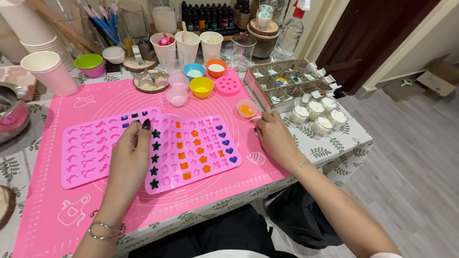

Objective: The person presses small colored wax shapes out of pink silicone molds onto the table, flexing and bending each mold to release the shapes. They occasionally wipe their hands with a tissue and reposition the molds while working through the cavities one at a time.

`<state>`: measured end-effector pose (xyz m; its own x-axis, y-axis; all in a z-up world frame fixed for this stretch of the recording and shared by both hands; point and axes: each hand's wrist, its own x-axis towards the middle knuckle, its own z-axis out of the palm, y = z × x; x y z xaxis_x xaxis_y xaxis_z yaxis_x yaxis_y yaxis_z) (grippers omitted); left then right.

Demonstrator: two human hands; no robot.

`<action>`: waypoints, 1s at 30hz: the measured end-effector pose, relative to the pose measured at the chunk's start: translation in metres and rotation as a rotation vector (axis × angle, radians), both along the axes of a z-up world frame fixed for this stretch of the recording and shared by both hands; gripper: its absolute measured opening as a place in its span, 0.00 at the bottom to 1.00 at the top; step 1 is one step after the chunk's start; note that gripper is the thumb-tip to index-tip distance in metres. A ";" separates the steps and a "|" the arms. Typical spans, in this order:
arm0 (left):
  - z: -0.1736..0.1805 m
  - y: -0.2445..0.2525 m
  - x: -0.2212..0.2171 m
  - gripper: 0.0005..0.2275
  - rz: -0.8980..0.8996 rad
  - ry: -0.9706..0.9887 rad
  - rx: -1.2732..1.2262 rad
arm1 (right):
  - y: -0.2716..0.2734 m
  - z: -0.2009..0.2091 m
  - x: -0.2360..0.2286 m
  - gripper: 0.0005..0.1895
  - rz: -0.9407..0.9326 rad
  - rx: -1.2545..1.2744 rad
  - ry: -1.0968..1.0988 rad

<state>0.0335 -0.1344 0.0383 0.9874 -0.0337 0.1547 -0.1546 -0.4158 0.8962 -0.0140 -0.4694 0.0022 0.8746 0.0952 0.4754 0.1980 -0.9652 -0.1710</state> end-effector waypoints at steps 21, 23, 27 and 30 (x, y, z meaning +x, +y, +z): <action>0.008 0.003 -0.002 0.10 -0.027 -0.058 0.062 | 0.035 0.001 0.002 0.06 -0.070 0.158 -0.135; 0.017 0.000 0.003 0.10 -0.047 -0.096 0.098 | 0.037 0.010 0.000 0.07 -0.121 0.175 -0.168; 0.033 -0.005 0.002 0.10 -0.190 -0.181 0.109 | 0.015 -0.002 0.015 0.15 -0.079 0.746 0.222; 0.042 -0.011 0.005 0.11 -0.239 -0.190 0.084 | 0.008 0.001 0.043 0.16 -0.092 1.097 0.595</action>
